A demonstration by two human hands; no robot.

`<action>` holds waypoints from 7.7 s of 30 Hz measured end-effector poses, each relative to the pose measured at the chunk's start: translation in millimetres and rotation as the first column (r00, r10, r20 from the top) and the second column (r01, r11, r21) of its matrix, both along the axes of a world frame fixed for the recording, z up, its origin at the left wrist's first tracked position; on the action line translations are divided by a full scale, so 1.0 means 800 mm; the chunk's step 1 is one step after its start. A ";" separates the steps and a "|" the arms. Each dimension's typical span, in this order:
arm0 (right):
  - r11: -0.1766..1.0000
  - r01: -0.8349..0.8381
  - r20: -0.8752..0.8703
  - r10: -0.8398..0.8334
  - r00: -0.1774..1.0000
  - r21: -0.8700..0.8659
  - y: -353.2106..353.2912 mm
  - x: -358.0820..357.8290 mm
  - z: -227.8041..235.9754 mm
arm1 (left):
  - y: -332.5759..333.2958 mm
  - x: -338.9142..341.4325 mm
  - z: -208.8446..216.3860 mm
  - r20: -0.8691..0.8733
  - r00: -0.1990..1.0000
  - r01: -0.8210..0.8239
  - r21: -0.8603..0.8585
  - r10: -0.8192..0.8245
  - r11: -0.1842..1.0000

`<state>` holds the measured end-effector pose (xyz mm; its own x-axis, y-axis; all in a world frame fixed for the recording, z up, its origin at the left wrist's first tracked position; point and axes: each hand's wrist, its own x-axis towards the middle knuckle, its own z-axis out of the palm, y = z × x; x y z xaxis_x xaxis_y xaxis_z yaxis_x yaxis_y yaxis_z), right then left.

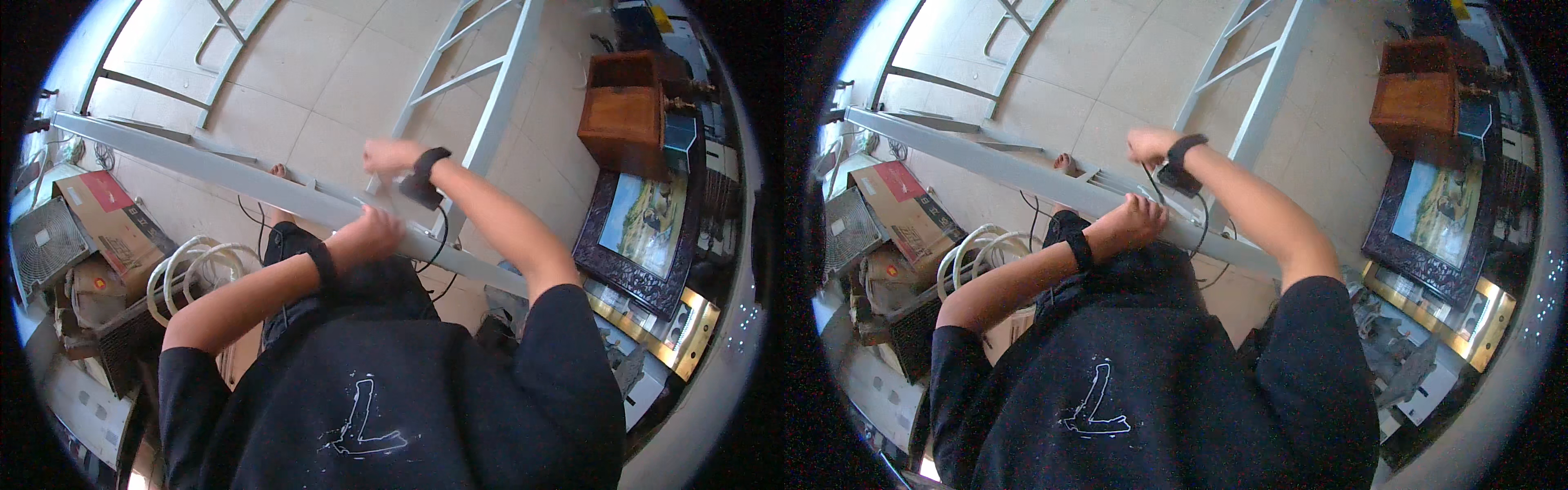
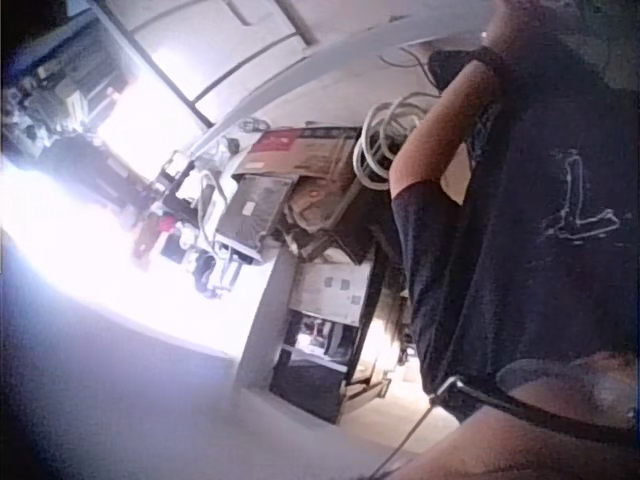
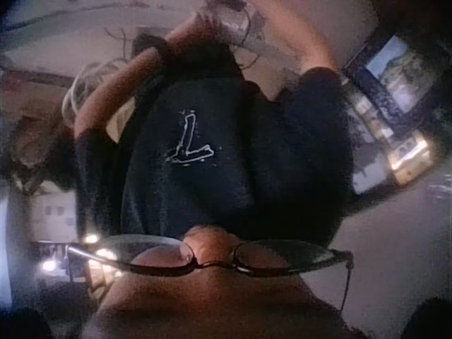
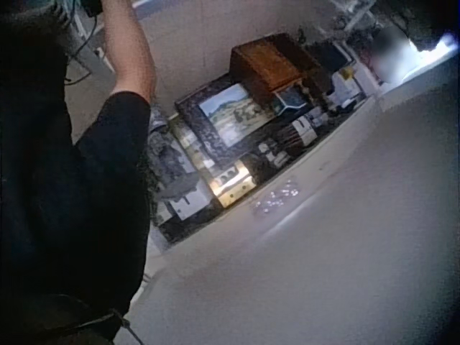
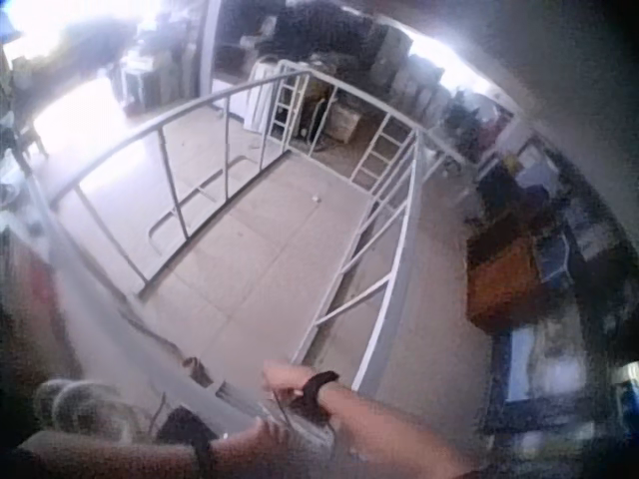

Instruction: The person assembles a metal bed frame by inserting and tightening bolts into the joints using an allen wrench.

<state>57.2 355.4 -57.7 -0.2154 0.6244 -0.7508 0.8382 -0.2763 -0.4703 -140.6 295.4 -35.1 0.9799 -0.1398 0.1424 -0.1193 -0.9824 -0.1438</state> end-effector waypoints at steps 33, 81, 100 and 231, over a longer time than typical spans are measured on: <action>0.671 0.385 -0.101 -0.422 0.901 0.634 -0.321 -0.002 0.156 | 0.011 0.001 -0.004 -0.302 0.953 -0.010 -0.105 -0.023 0.994; 0.937 -0.291 0.096 0.313 0.945 -0.193 -0.045 -0.043 -0.007 | 0.002 0.005 -0.009 -0.067 0.996 0.048 -0.022 -0.050 0.999; 0.866 0.215 -0.223 -0.124 0.967 0.451 0.039 -0.029 0.135 | 0.011 -0.002 0.001 -0.078 0.994 0.065 -0.064 -0.070 0.996; 0.420 0.837 -0.430 -0.722 0.542 0.351 -0.295 0.034 0.186 | 0.021 0.000 -0.009 -0.025 0.993 0.104 -0.264 -0.114 0.959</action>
